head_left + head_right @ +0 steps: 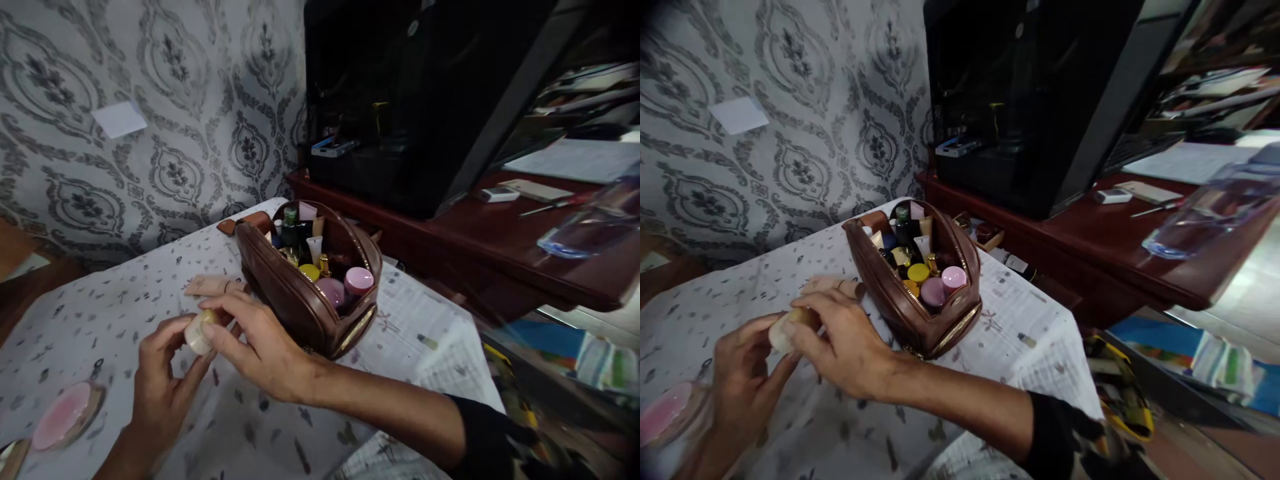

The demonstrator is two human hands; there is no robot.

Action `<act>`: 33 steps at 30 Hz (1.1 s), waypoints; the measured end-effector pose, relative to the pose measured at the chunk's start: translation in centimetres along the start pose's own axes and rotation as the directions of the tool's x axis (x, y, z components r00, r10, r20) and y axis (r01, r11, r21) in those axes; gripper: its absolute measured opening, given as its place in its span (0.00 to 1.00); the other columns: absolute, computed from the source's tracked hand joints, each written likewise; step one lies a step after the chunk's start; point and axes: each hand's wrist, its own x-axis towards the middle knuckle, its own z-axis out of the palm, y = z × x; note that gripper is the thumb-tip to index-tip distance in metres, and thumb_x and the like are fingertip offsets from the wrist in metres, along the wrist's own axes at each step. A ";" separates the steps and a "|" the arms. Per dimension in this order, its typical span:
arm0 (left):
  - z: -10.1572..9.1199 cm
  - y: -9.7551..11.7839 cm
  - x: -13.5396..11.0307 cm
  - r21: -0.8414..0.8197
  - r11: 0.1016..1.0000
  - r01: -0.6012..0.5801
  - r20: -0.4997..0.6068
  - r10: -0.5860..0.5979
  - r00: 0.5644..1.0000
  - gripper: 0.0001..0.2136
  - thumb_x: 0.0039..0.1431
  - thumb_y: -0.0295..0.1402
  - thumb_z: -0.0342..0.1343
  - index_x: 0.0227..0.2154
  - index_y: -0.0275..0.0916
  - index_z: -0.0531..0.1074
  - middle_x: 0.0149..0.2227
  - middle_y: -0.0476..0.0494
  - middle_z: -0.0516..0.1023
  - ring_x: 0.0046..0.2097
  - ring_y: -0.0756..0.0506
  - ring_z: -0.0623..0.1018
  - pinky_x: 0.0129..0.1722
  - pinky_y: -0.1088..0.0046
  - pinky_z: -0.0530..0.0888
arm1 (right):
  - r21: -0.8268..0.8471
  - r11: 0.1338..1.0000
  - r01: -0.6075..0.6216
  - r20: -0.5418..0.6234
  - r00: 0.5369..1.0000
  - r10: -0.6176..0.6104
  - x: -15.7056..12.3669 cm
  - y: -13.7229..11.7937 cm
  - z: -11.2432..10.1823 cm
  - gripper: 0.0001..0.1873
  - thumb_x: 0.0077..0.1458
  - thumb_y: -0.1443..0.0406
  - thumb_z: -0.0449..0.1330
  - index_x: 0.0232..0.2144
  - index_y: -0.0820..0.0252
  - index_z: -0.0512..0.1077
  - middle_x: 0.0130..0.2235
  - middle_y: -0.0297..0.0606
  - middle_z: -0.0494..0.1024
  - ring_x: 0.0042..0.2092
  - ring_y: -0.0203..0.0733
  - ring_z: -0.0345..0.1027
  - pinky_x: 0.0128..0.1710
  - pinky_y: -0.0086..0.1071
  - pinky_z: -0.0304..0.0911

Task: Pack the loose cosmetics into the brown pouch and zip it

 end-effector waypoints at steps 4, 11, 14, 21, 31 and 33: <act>1.5 4.1 2.5 0.085 0.976 -0.200 -0.049 0.205 0.978 0.08 0.60 0.33 0.63 0.41 0.44 0.73 0.36 0.52 0.81 0.34 0.49 0.83 0.34 0.76 0.82 | -0.087 0.984 0.154 0.092 0.985 -0.146 -0.8 -3.6 -4.1 0.16 0.68 0.64 0.56 0.55 0.67 0.71 0.56 0.49 0.75 0.60 0.45 0.66 0.62 0.40 0.63; 4.5 4.6 3.6 0.008 0.937 -0.350 0.073 0.348 0.935 0.20 0.61 0.32 0.63 0.54 0.42 0.66 0.50 0.41 0.78 0.50 0.43 0.81 0.51 0.64 0.81 | -0.125 0.992 -0.003 0.051 0.999 0.009 -2.7 -7.0 -9.5 0.14 0.68 0.64 0.57 0.53 0.61 0.73 0.45 0.38 0.79 0.44 0.38 0.72 0.46 0.32 0.70; 5.8 5.3 4.0 0.094 0.921 -0.379 0.165 0.361 0.918 0.26 0.66 0.36 0.59 0.63 0.39 0.59 0.56 0.34 0.75 0.56 0.41 0.78 0.53 0.62 0.79 | -0.143 0.988 -0.060 0.020 0.998 0.063 -3.2 -7.6 -11.3 0.14 0.68 0.61 0.57 0.53 0.60 0.74 0.44 0.37 0.79 0.42 0.37 0.72 0.42 0.30 0.70; 6.0 6.1 3.7 0.247 0.732 -0.635 0.357 0.541 0.762 0.18 0.67 0.23 0.53 0.58 0.34 0.69 0.64 0.34 0.68 0.68 0.39 0.66 0.67 0.60 0.67 | -0.333 0.943 -0.031 -0.053 0.998 0.014 -2.8 -7.0 -14.6 0.16 0.68 0.60 0.58 0.55 0.59 0.71 0.45 0.38 0.78 0.42 0.38 0.72 0.37 0.28 0.69; 5.8 5.6 1.8 0.307 0.760 -0.573 0.300 0.494 0.816 0.19 0.64 0.19 0.53 0.55 0.39 0.74 0.67 0.48 0.67 0.68 0.42 0.68 0.66 0.68 0.68 | -0.583 0.804 0.119 0.272 0.961 0.056 -1.0 -5.3 -16.7 0.05 0.66 0.69 0.57 0.43 0.61 0.73 0.43 0.38 0.75 0.39 0.36 0.69 0.39 0.31 0.64; 5.6 5.3 2.1 0.293 0.738 -0.607 0.337 0.515 0.789 0.20 0.63 0.18 0.53 0.55 0.40 0.73 0.69 0.50 0.63 0.69 0.42 0.67 0.67 0.68 0.68 | -0.609 0.786 0.106 0.322 0.939 0.123 -0.8 -5.3 -16.7 0.04 0.66 0.70 0.57 0.39 0.61 0.73 0.42 0.37 0.74 0.37 0.35 0.67 0.37 0.30 0.63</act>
